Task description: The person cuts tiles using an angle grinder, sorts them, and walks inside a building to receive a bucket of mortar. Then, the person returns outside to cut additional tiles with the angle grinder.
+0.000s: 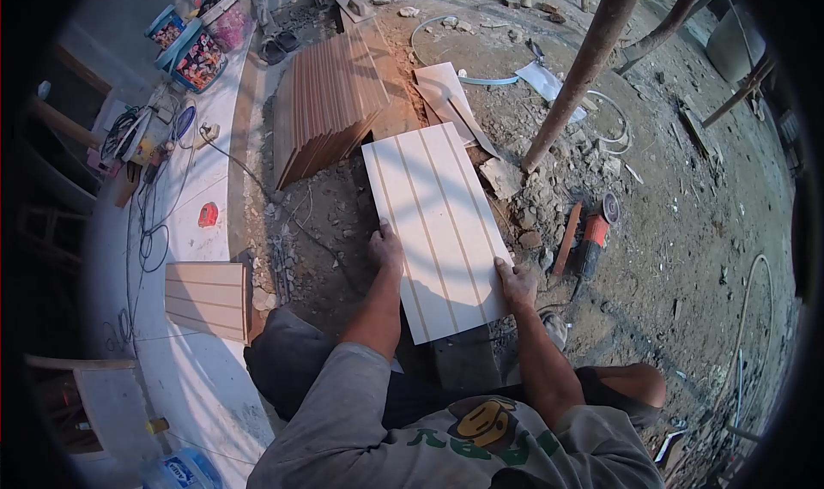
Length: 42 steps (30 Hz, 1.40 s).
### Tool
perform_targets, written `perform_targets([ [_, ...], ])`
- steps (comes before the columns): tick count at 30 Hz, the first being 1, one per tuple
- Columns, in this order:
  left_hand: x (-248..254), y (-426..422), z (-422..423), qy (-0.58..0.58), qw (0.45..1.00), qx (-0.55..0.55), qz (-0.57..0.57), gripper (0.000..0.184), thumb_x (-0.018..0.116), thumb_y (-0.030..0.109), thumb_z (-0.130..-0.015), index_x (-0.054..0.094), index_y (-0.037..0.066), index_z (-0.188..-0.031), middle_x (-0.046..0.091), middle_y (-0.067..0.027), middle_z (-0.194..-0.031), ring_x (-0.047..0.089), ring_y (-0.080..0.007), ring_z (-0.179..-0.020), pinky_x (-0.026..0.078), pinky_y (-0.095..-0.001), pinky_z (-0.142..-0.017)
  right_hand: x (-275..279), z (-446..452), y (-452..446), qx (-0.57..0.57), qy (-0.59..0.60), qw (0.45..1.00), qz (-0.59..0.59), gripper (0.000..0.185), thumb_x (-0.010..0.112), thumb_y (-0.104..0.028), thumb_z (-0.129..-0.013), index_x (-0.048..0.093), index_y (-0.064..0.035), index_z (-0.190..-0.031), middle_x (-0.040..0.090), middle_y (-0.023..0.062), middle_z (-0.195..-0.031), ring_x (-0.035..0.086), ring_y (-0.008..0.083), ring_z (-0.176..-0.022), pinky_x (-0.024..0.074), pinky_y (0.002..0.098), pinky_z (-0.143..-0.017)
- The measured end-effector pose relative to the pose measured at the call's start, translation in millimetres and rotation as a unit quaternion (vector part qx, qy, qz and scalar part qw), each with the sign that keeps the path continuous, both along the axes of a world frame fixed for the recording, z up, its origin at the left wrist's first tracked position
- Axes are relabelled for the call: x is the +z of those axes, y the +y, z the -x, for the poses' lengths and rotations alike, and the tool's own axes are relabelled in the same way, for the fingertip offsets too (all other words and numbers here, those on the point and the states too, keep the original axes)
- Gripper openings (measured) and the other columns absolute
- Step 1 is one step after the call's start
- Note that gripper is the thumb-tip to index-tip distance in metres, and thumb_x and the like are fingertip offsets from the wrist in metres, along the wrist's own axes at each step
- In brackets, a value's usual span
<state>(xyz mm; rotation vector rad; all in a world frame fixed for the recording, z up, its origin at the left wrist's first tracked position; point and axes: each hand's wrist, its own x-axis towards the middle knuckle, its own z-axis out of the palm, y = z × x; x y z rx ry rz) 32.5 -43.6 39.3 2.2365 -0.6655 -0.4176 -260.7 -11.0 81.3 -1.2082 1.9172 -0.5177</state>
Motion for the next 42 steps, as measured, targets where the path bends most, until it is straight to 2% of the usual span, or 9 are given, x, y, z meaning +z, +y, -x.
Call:
perform_targets([
  [7,-19,-37,-14,0.057,0.998,0.034,0.016,0.061,0.044,0.049,-0.093,0.064,-0.008,-0.087,0.065,-0.0272,-0.087,0.062,-0.0415,-0.084,0.046,-0.0483,-0.075,30,-20,-42,0.017,0.001,1.000,0.003,0.061,0.062,-0.057,-0.080,0.070,0.0027,-0.090,0.068,0.0222,-0.077,0.067,0.0318,-0.074,0.0498,0.0398,-0.072],
  [13,-39,-41,-25,0.047,0.998,0.037,-0.014,0.055,0.047,0.048,-0.093,0.063,-0.005,-0.091,0.065,-0.0242,-0.087,0.062,-0.0402,-0.083,0.047,-0.0484,-0.074,-12,-29,-44,0.022,-0.014,0.999,-0.018,0.062,0.061,-0.058,-0.082,0.068,0.0038,-0.086,0.066,0.0250,-0.082,0.066,0.0375,-0.082,0.0492,0.0428,-0.076],
  [15,-51,-37,-31,0.069,0.996,0.049,0.010,0.055,0.049,0.048,-0.092,0.062,-0.005,-0.093,0.065,-0.0233,-0.087,0.062,-0.0392,-0.082,0.047,-0.0477,-0.073,-13,-31,-41,0.040,0.008,0.999,0.000,0.064,0.061,-0.060,-0.082,0.068,0.0032,-0.085,0.067,0.0205,-0.077,0.066,0.0301,-0.074,0.0495,0.0396,-0.071],
  [17,-60,-39,-40,0.112,0.992,0.034,0.037,0.043,0.054,0.038,-0.094,0.057,-0.004,-0.088,0.060,-0.0090,-0.077,0.056,-0.0199,-0.067,0.046,-0.0366,-0.063,-23,-34,-44,0.023,-0.009,1.000,0.002,0.066,0.059,-0.061,-0.082,0.067,0.0042,-0.085,0.066,0.0222,-0.077,0.066,0.0328,-0.075,0.0490,0.0413,-0.071],
  [20,-35,-42,-40,0.231,0.968,0.034,0.092,0.037,0.056,0.035,-0.094,0.055,-0.002,-0.088,0.057,-0.0059,-0.077,0.053,-0.0159,-0.067,0.044,-0.0334,-0.062,-13,-35,-54,0.092,0.003,0.994,-0.050,0.071,0.052,-0.063,-0.085,0.066,0.0062,-0.091,0.065,0.0284,-0.086,0.063,0.0424,-0.088,0.0479,0.0462,-0.079],
  [27,-42,-50,-45,0.145,0.986,0.049,0.066,0.045,0.057,0.039,-0.091,0.056,-0.006,-0.088,0.061,-0.0135,-0.079,0.057,-0.0240,-0.069,0.047,-0.0389,-0.065,-14,-40,-61,0.097,-0.024,0.995,-0.026,0.067,0.052,-0.058,-0.087,0.065,0.0075,-0.095,0.064,0.0306,-0.090,0.063,0.0430,-0.092,0.0474,0.0450,-0.083],
  [35,-3,-33,-37,0.235,0.971,0.011,0.039,0.052,0.056,0.041,-0.092,0.057,-0.008,-0.107,0.061,-0.0150,-0.101,0.057,-0.0224,-0.091,0.046,-0.0369,-0.080,-23,-41,-66,0.101,-0.040,0.993,-0.043,0.064,0.053,-0.057,-0.087,0.064,0.0047,-0.101,0.065,0.0285,-0.096,0.062,0.0421,-0.096,0.0462,0.0452,-0.085],
  [37,-26,-27,-41,0.231,0.972,0.004,0.043,0.054,0.057,0.043,-0.091,0.056,-0.009,-0.108,0.061,-0.0159,-0.103,0.057,-0.0235,-0.094,0.045,-0.0375,-0.082,-25,-38,-65,0.100,0.023,0.995,0.014,0.060,0.058,-0.055,-0.085,0.064,0.0041,-0.094,0.066,0.0237,-0.088,0.064,0.0340,-0.087,0.0474,0.0425,-0.080],
  [42,-7,-4,-15,0.252,0.967,0.000,0.038,0.073,0.060,0.049,-0.087,0.048,-0.015,-0.120,0.058,-0.0240,-0.115,0.059,-0.0303,-0.104,0.048,-0.0391,-0.089,-26,3,-36,-0.014,0.027,0.999,0.040,0.049,0.061,-0.046,-0.085,0.063,0.0024,-0.092,0.067,0.0221,-0.089,0.064,0.0357,-0.091,0.0474,0.0430,-0.081],
])
